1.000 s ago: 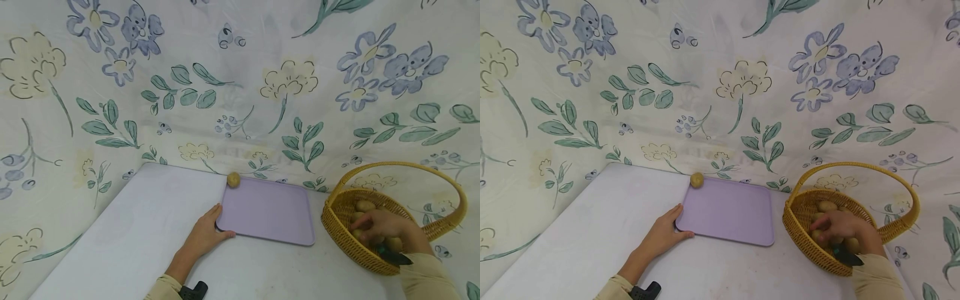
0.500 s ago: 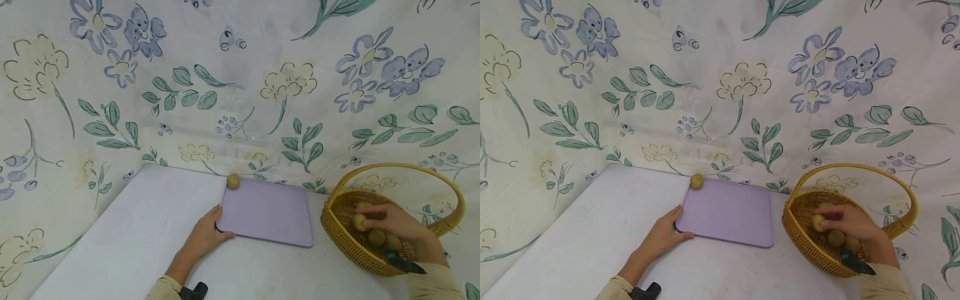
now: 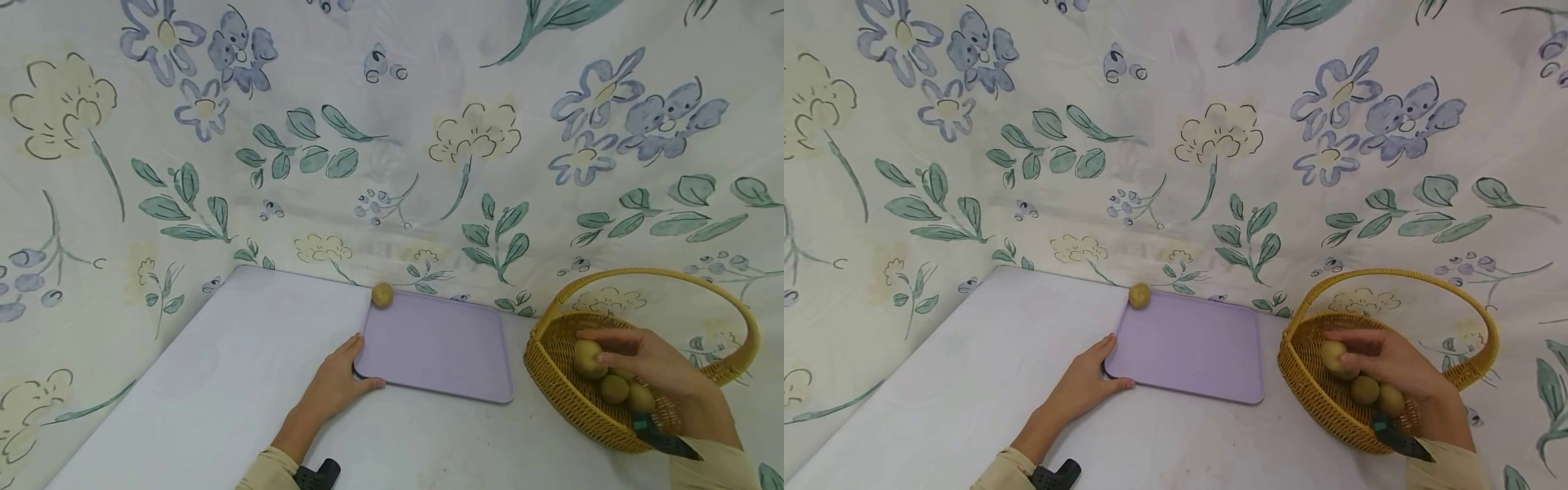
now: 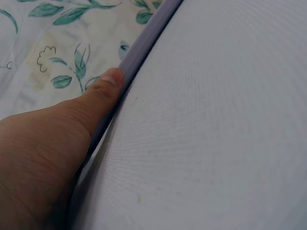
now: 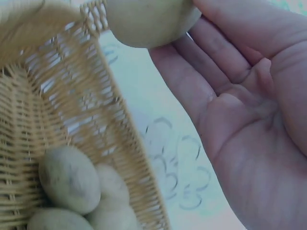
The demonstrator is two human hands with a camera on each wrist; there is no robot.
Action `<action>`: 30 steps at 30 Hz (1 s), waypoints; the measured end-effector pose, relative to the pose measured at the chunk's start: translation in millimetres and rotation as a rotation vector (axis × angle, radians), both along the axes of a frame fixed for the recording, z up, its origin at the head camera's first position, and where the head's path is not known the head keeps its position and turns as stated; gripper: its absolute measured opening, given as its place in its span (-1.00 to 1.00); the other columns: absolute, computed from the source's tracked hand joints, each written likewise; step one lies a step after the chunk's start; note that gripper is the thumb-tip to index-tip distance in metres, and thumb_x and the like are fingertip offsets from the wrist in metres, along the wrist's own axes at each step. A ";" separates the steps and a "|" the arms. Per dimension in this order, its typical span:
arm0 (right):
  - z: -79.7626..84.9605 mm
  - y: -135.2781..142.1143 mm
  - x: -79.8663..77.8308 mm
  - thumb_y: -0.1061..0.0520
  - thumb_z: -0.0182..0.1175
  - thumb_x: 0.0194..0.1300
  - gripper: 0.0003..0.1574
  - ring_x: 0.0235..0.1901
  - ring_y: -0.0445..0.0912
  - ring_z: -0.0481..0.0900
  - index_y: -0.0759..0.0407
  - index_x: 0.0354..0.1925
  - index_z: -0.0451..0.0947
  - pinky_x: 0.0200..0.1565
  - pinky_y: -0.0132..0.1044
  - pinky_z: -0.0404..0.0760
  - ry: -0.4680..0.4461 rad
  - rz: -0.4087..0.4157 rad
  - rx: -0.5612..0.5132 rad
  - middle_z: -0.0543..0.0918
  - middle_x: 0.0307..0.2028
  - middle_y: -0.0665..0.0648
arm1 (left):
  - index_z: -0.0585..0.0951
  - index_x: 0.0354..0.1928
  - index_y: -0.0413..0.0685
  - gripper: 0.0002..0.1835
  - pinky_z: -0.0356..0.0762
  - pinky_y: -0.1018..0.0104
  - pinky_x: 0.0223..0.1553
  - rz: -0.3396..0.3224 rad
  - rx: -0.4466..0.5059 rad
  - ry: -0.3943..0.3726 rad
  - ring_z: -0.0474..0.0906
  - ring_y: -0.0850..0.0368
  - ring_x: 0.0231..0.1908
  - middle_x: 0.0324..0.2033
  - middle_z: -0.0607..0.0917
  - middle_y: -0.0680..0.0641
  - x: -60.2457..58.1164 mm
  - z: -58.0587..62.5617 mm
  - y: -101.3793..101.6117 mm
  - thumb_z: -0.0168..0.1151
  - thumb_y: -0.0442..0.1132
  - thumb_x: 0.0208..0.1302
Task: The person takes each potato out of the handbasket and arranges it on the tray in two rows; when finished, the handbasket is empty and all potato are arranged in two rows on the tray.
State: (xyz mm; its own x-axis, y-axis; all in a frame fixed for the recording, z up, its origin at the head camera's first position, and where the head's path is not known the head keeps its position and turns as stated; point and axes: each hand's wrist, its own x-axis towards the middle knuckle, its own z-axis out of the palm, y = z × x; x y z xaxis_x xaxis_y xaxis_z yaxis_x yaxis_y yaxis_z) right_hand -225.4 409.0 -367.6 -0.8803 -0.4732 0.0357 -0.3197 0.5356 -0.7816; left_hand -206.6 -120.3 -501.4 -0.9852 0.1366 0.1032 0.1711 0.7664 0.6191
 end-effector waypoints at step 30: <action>10.0 -163.0 -19.7 0.13 0.33 0.39 -0.42 0.05 -0.37 0.68 0.25 0.31 0.54 0.03 -0.49 0.71 0.051 -0.105 -0.230 0.69 0.20 -0.07 | 0.29 0.50 -0.32 0.14 0.29 -0.10 0.51 0.002 0.010 -0.006 0.24 -0.23 0.52 0.52 0.30 -0.26 1.5 4.7 1.6 0.50 0.27 0.06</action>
State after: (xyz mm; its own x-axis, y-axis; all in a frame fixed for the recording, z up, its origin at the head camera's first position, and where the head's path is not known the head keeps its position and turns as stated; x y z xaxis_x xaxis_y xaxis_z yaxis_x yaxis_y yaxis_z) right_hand -245.1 246.0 -357.5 -0.9186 -0.3531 0.1777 -0.3137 0.3777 -0.8712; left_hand -205.1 -118.7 -496.7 -0.9860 0.1338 0.0991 0.1663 0.7605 0.6276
